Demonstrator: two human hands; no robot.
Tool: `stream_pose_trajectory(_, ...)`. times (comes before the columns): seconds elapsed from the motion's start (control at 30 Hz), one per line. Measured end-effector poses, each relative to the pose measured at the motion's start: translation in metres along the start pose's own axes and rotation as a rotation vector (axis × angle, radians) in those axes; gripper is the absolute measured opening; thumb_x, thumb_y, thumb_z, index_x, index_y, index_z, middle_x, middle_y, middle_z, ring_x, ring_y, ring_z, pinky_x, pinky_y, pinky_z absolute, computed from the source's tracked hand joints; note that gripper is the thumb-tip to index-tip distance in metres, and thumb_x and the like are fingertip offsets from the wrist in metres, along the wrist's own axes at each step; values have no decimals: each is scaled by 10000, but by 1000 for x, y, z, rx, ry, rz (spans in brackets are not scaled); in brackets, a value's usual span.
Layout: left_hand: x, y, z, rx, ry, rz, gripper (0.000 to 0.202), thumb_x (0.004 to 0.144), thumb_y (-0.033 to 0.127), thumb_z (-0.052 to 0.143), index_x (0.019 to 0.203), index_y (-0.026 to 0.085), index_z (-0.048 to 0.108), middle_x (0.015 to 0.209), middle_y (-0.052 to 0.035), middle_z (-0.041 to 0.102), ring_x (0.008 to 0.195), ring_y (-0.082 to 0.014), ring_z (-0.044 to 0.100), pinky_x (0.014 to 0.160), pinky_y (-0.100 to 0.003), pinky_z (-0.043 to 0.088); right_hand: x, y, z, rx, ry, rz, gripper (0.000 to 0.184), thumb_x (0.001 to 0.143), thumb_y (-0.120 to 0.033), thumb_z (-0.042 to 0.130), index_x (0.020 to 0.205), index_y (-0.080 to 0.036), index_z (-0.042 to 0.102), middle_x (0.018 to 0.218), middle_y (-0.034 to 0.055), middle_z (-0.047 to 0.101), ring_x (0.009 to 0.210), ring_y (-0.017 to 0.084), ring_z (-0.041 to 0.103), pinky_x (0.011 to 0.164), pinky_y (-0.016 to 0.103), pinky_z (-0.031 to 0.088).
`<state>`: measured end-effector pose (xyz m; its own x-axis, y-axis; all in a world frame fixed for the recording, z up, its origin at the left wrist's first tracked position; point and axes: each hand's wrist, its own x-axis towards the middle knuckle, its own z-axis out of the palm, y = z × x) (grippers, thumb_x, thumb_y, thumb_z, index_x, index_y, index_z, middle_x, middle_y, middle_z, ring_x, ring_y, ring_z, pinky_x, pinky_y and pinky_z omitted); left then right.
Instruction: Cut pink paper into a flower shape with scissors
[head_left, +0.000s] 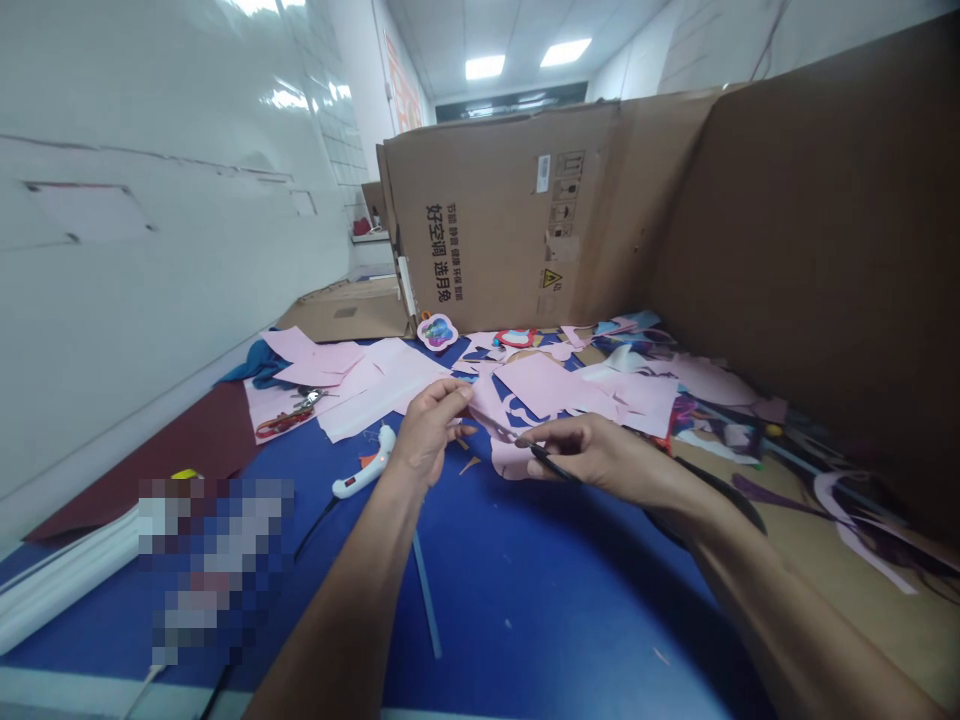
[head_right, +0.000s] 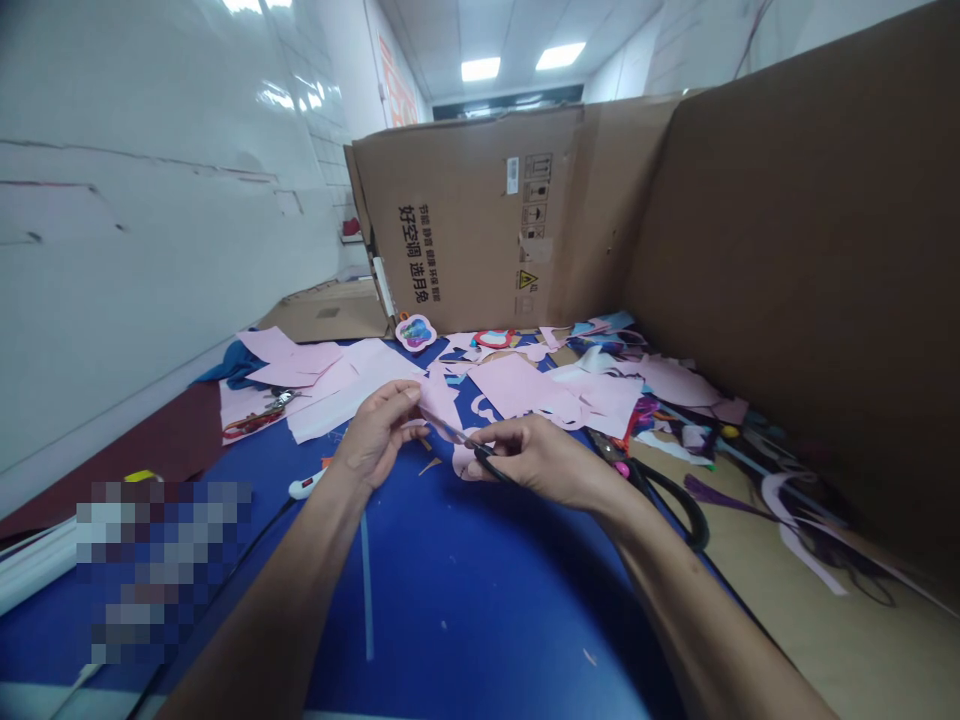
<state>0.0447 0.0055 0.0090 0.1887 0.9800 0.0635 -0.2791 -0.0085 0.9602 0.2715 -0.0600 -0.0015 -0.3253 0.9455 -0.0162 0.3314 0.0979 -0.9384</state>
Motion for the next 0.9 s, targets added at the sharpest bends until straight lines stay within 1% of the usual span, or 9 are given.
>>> stream_pose_trajectory(0.07, 0, -2, 1, 25, 11, -17, 305, 640, 385, 883, 785, 183, 708, 756, -1, 640, 657, -121, 600, 569, -227, 526, -1, -3, 3, -13, -19, -10, 410, 805, -508, 818, 1084, -207, 813, 624, -61, 416, 590, 109, 286, 534, 268, 189)
stream_pose_trajectory(0.13, 0, -3, 1, 41, 19, -34, 299, 625, 372, 883, 741, 177, 688, 719, 1, 628, 610, -112, 583, 536, -224, 516, -3, -8, 5, -27, -38, -24, 369, 815, -504, 807, 1031, -206, 817, 629, -55, 434, 597, 112, 298, 538, 270, 198)
stream_pose_trajectory(0.27, 1, -6, 1, 50, 10, -48, 286, 636, 361, 867, 724, 177, 665, 677, 1, 618, 564, -108, 565, 496, -225, 507, -6, -16, 7, -94, -27, -54, 316, 853, -503, 757, 967, -214, 816, 646, -42, 478, 617, 127, 340, 549, 277, 226)
stream_pose_trajectory(0.37, 2, -6, 0, 56, 6, -48, 275, 641, 350, 864, 728, 175, 669, 679, 0, 617, 565, -106, 563, 495, -222, 515, -7, -18, 8, -143, -18, -61, 304, 872, -491, 733, 969, -216, 817, 665, -28, 509, 631, 138, 373, 558, 276, 244)
stream_pose_trajectory(0.53, 2, -7, 0, 56, 9, -51, 267, 642, 341, 865, 720, 173, 672, 662, 0, 608, 554, -103, 556, 497, -221, 521, -8, -17, 8, -169, 9, -85, 260, 882, -445, 715, 949, -218, 823, 751, 8, 644, 684, 166, 491, 613, 285, 331)
stream_pose_trajectory(0.63, 2, -8, 0, 59, 6, -52, 259, 652, 339, 862, 725, 172, 677, 661, -2, 611, 554, -103, 557, 503, -221, 522, -10, -18, 8, -191, 27, -97, 258, 880, -431, 714, 960, -217, 833, 787, 27, 696, 716, 190, 550, 637, 298, 370)
stream_pose_trajectory(0.77, 3, -9, -1, 62, -5, -47, 259, 664, 345, 865, 726, 172, 681, 667, -5, 622, 558, -102, 565, 523, -222, 524, -11, -18, 8, -220, 59, -95, 258, 873, -422, 724, 997, -230, 843, 795, 31, 724, 721, 203, 582, 632, 301, 386)
stream_pose_trajectory(0.9, 3, -9, -1, 65, -6, -46, 262, 664, 347, 862, 731, 170, 682, 672, -2, 626, 555, -98, 567, 530, -219, 520, -11, -18, 7, -293, 86, -95, 257, 879, -405, 712, 1008, -226, 844, 802, 33, 740, 704, 197, 585, 609, 295, 372)
